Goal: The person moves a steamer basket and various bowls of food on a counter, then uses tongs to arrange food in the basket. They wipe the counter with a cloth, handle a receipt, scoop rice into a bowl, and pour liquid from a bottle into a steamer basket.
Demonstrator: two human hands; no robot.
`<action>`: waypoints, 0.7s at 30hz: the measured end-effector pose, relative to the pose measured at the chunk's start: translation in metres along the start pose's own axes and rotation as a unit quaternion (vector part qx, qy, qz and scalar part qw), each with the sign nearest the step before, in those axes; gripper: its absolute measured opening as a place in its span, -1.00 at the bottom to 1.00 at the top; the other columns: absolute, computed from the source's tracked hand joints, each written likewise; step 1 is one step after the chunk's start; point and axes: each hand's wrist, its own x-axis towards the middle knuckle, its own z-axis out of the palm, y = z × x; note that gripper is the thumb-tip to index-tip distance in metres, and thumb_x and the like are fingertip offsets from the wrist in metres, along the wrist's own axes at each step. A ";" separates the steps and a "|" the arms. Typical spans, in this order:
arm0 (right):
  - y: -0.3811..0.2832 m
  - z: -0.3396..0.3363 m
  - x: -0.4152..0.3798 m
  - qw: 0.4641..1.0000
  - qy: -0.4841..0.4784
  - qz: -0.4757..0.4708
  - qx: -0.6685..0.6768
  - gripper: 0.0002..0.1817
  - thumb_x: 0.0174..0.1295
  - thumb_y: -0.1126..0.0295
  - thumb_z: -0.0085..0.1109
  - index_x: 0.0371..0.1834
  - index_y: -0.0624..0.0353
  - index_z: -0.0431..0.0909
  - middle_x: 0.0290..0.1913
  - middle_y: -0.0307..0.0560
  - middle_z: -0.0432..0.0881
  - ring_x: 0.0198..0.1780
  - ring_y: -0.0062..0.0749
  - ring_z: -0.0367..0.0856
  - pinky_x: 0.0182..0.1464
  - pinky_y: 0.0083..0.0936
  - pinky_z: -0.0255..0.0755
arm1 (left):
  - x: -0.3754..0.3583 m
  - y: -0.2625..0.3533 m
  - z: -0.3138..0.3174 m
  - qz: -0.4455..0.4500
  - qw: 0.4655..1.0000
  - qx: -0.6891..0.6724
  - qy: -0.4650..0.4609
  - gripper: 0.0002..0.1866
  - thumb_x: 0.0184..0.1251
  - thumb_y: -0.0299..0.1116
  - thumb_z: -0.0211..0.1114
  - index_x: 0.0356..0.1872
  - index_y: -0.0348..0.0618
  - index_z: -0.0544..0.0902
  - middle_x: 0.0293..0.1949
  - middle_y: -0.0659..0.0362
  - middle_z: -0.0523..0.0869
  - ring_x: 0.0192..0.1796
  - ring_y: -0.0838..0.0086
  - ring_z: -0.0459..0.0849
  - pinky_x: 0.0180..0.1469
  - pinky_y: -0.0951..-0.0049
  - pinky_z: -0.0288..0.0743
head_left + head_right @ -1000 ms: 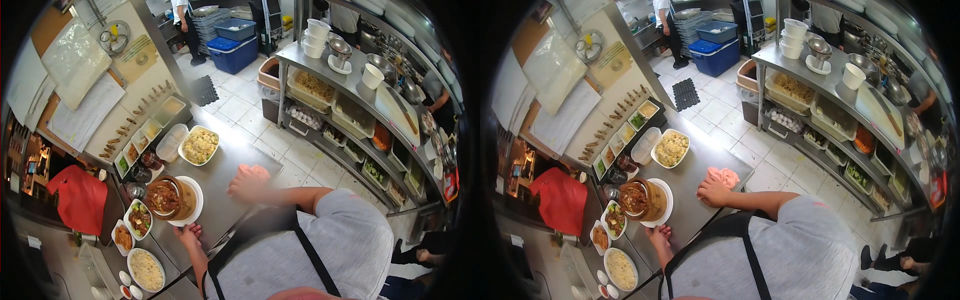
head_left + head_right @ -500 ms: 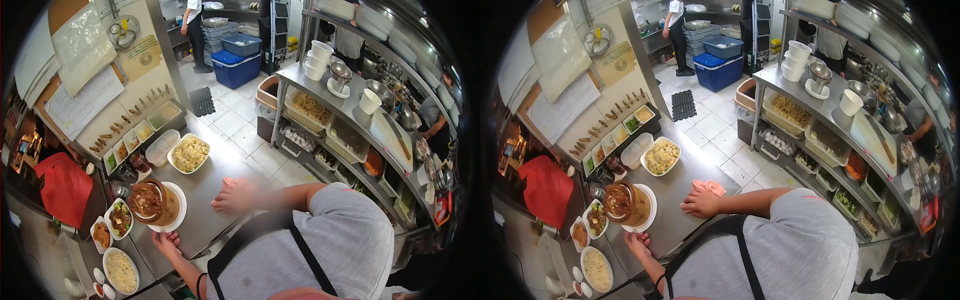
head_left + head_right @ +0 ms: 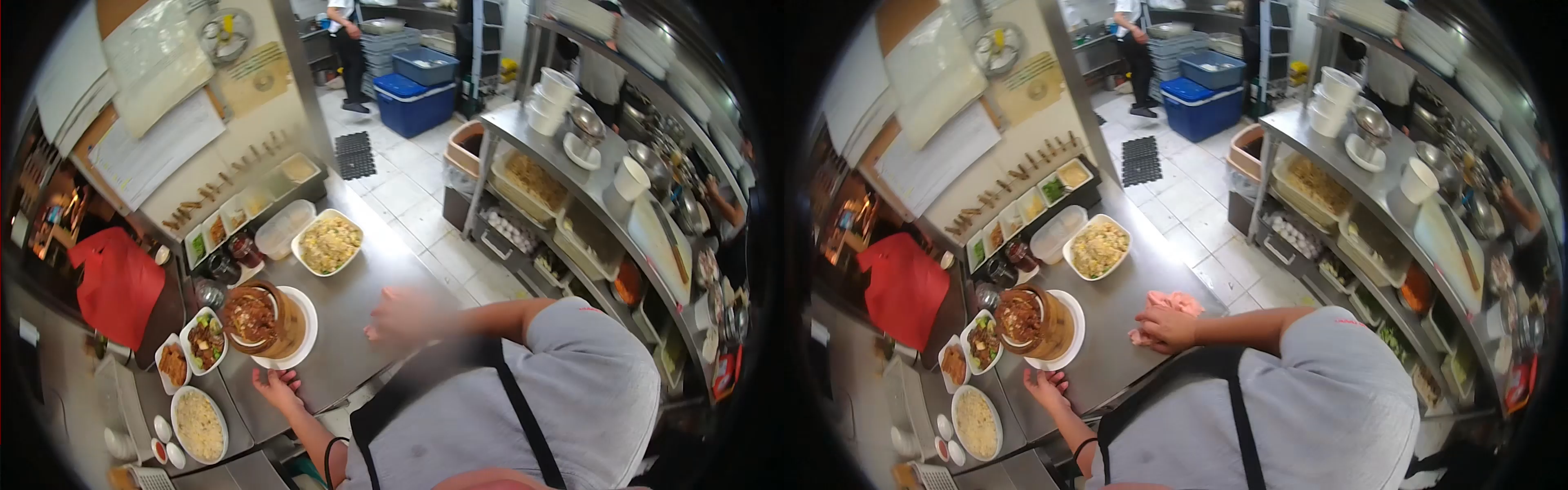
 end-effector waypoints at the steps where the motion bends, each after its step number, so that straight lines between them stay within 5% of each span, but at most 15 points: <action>1: 0.003 0.002 0.006 1.000 -0.022 -0.011 -0.010 -0.70 0.17 0.13 -0.23 -0.60 -0.08 0.46 -0.55 -0.31 0.46 -0.44 -0.40 0.39 -0.33 -0.45 0.22 | 0.000 0.002 -0.002 0.004 1.000 0.002 0.007 -0.60 0.20 -0.36 -0.04 0.07 0.02 0.13 -0.52 0.17 0.48 -0.62 0.54 0.50 -0.77 0.66 0.27; 4: 0.003 0.010 0.000 0.994 -0.106 0.016 -0.017 -0.77 0.12 0.16 -0.16 -0.58 -0.12 0.46 -0.52 -0.34 0.46 -0.39 -0.36 0.38 -0.35 -0.43 0.23 | 0.007 -0.009 0.001 0.011 0.999 -0.029 0.016 -0.60 0.20 -0.42 -0.06 0.07 0.02 0.13 -0.53 0.18 0.46 -0.67 0.56 0.46 -0.81 0.67 0.23; 7: 0.002 -0.004 0.008 0.998 -0.005 0.006 0.065 -0.84 0.05 0.16 -0.05 -0.52 -0.10 0.48 -0.51 -0.31 0.45 -0.38 -0.32 0.35 -0.29 -0.41 0.22 | 0.010 -0.018 0.001 0.038 0.998 -0.037 0.017 -0.61 0.21 -0.46 -0.08 0.07 0.01 0.11 -0.48 0.18 0.45 -0.67 0.59 0.45 -0.81 0.67 0.26; 10: 0.006 0.003 -0.001 0.989 -0.023 0.024 0.147 -0.85 -0.02 0.20 0.06 -0.39 -0.09 0.52 -0.45 -0.30 0.46 -0.31 -0.30 0.36 -0.24 -0.37 0.21 | 0.010 -0.019 0.005 0.051 0.998 0.029 0.011 -0.60 0.19 -0.49 -0.08 0.06 -0.02 0.11 -0.48 0.17 0.45 -0.70 0.60 0.42 -0.82 0.66 0.25; 13: 0.021 0.016 -0.017 0.973 -0.023 0.002 0.230 -0.73 -0.20 0.34 0.19 -0.40 0.16 0.40 -0.21 0.03 0.40 -0.22 -0.14 0.37 -0.14 -0.30 0.23 | 0.011 -0.010 0.010 0.073 0.993 0.089 0.016 -0.58 0.17 -0.51 -0.04 0.06 -0.06 0.12 -0.49 0.15 0.45 -0.72 0.60 0.40 -0.82 0.64 0.23; 19: 0.014 0.008 -0.018 0.974 0.054 0.051 0.216 -0.78 -0.15 0.31 0.17 -0.54 0.19 0.39 -0.26 0.02 0.42 -0.28 -0.17 0.39 -0.26 -0.35 0.28 | 0.018 -0.021 0.009 0.104 0.984 0.139 0.037 -0.59 0.15 -0.47 0.00 0.04 -0.11 0.17 -0.49 0.14 0.41 -0.72 0.56 0.39 -0.82 0.61 0.21; 21: 0.014 -0.006 -0.014 0.978 -0.013 0.097 0.186 -0.71 0.04 0.13 -0.04 -0.50 0.13 0.51 -0.41 -0.07 0.50 -0.29 -0.22 0.42 -0.15 -0.32 0.23 | 0.023 -0.026 0.007 0.107 0.983 0.149 0.014 -0.60 0.15 -0.47 -0.02 0.05 -0.11 0.16 -0.47 0.13 0.43 -0.72 0.56 0.39 -0.82 0.61 0.20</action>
